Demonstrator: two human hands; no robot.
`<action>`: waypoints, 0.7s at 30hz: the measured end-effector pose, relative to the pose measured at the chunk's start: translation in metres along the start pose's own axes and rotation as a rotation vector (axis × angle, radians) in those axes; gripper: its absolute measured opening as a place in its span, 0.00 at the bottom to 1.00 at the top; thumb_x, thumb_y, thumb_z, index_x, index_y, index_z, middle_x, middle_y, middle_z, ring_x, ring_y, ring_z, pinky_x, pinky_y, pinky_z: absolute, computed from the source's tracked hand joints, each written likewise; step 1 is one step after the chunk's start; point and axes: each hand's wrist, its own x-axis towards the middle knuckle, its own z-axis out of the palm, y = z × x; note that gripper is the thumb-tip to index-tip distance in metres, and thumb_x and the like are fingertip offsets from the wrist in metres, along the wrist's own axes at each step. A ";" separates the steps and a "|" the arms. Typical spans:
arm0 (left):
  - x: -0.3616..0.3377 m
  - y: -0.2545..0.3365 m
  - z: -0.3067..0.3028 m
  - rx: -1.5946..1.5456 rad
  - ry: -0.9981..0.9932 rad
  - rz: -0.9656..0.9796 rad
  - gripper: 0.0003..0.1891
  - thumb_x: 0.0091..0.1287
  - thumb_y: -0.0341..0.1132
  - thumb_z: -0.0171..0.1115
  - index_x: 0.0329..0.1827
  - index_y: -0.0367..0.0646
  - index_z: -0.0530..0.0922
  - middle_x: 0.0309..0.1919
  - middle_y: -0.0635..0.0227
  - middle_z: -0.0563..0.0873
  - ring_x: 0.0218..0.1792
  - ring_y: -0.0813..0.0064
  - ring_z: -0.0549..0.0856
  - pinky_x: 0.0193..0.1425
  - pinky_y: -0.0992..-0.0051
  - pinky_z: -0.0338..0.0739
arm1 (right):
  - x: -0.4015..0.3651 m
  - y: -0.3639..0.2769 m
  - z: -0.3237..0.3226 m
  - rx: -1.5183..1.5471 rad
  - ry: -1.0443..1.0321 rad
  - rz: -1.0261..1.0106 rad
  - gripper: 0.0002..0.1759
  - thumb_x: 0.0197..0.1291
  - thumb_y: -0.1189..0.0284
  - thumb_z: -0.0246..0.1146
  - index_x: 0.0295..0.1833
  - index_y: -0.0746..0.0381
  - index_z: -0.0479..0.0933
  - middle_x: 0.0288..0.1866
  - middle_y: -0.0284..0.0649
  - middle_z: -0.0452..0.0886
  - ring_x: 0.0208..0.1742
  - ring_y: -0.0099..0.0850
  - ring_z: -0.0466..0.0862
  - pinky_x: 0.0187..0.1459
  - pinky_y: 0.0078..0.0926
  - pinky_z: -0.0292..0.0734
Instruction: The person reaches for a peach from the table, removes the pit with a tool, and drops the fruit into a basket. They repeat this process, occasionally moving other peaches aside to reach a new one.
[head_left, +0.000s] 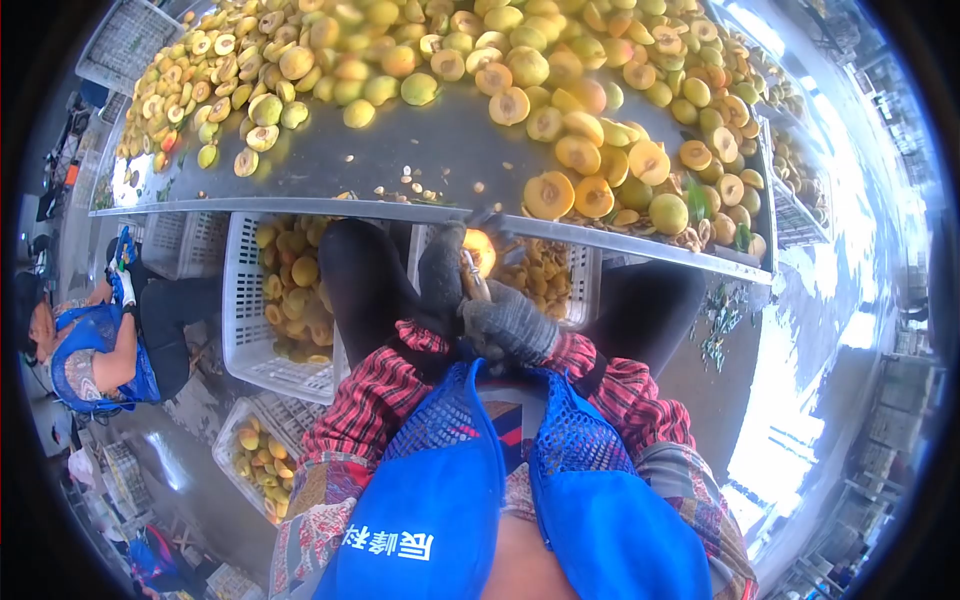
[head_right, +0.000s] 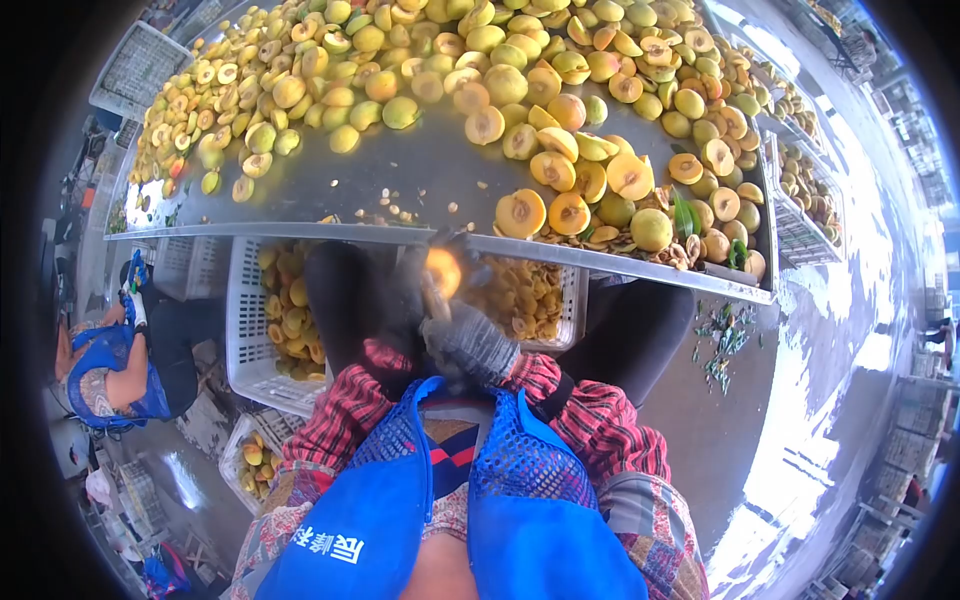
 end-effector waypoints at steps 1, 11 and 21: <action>-0.002 -0.002 0.002 0.056 -0.013 0.092 0.25 0.64 0.46 0.45 0.56 0.32 0.63 0.51 0.54 0.71 0.52 0.62 0.73 0.57 0.57 0.69 | 0.003 0.006 -0.002 -0.132 0.053 -0.088 0.13 0.54 0.67 0.58 0.40 0.64 0.68 0.20 0.34 0.69 0.14 0.20 0.67 0.15 0.16 0.64; -0.006 -0.001 0.010 -0.011 0.093 0.064 0.23 0.64 0.43 0.44 0.56 0.33 0.65 0.52 0.55 0.72 0.50 0.62 0.74 0.53 0.61 0.73 | -0.009 -0.012 0.000 -0.081 -0.009 0.025 0.10 0.53 0.70 0.56 0.39 0.64 0.69 0.22 0.33 0.71 0.20 0.20 0.70 0.20 0.18 0.65; -0.039 0.103 -0.006 0.998 0.424 0.752 0.14 0.61 0.34 0.53 0.45 0.34 0.73 0.41 0.61 0.79 0.41 0.74 0.78 0.45 0.76 0.74 | -0.027 -0.017 -0.007 -0.077 0.032 -0.158 0.17 0.49 0.72 0.59 0.46 0.64 0.67 0.23 0.36 0.71 0.17 0.21 0.70 0.18 0.19 0.67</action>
